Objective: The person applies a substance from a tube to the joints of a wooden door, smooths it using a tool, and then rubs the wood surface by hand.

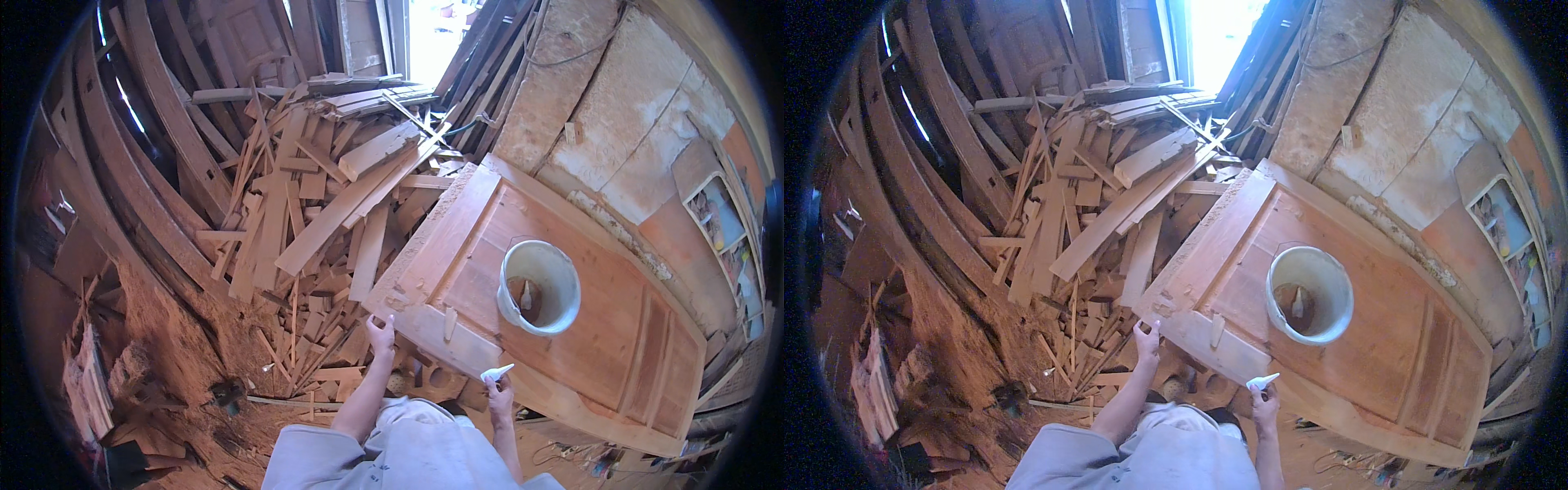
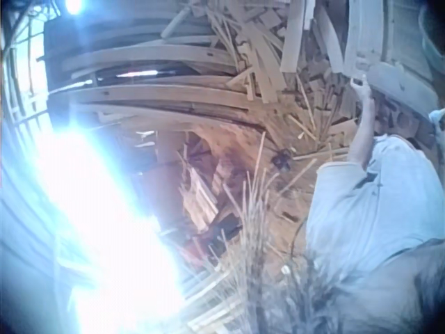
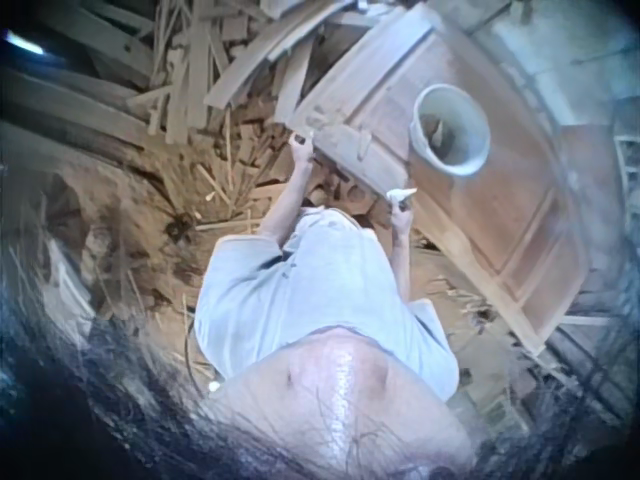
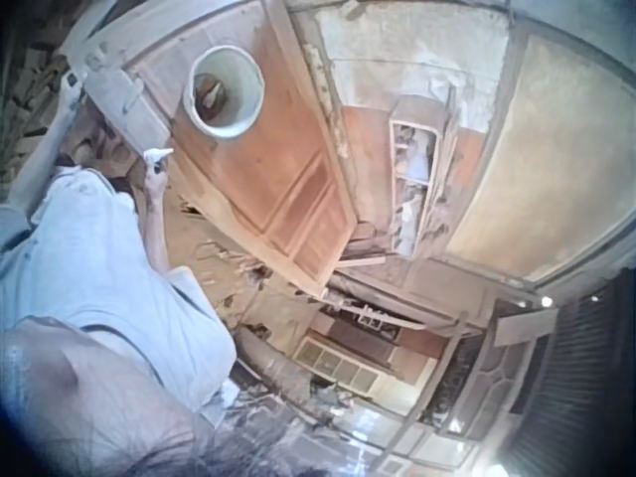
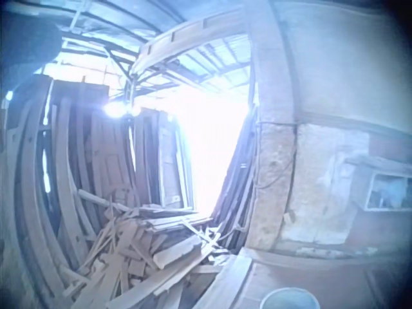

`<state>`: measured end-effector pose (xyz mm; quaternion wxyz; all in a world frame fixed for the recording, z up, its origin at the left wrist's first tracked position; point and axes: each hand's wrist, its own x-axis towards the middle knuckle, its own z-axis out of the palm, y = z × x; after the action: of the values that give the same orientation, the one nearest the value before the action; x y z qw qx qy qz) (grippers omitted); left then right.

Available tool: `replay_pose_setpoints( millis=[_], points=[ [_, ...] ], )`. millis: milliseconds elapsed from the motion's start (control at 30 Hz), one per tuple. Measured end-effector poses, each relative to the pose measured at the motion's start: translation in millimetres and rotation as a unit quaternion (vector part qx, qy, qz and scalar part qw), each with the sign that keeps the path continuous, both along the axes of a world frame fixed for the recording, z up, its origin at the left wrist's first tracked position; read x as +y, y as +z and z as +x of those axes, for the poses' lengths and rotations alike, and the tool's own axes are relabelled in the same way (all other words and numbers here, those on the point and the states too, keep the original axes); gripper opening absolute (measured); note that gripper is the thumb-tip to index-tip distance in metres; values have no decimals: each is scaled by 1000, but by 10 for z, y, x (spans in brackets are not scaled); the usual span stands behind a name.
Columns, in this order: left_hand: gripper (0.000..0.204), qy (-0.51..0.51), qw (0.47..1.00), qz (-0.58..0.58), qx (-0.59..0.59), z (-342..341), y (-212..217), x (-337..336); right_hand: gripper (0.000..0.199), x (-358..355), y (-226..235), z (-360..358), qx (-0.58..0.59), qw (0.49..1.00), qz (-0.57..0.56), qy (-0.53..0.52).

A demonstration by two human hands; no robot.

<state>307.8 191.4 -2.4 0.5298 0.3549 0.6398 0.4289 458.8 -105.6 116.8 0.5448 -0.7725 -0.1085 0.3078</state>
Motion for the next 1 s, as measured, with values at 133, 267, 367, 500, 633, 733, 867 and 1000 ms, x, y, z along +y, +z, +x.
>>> replay_pose_setpoints(
  millis=[133,267,367,500,633,733,867,1000],
  points=[
    [40,-34,984,-109,-139,-167,-326,164,26,107,-53,-85,20,1000,21,-12],
    [31,2,970,-66,-235,34,-10,196,27,53,-9,-22,-35,999,8,-11],
    [35,2,975,-67,-211,49,-6,218,29,10,58,-77,-12,999,-20,-29],
    [39,7,989,-62,-133,-138,-176,273,29,-81,51,-261,16,998,-47,-44],
    [41,43,985,-86,-147,-6,-29,104,28,-340,-89,-317,4,997,-54,-50],
    [40,18,978,-89,-185,-95,-94,160,27,-241,43,-413,18,998,-64,12],
    [41,33,971,-122,-202,-83,19,149,28,-270,-17,-376,10,998,-63,19],
    [45,33,969,-132,-204,-75,190,80,28,-253,4,-363,-11,996,-77,37]
  ],
)
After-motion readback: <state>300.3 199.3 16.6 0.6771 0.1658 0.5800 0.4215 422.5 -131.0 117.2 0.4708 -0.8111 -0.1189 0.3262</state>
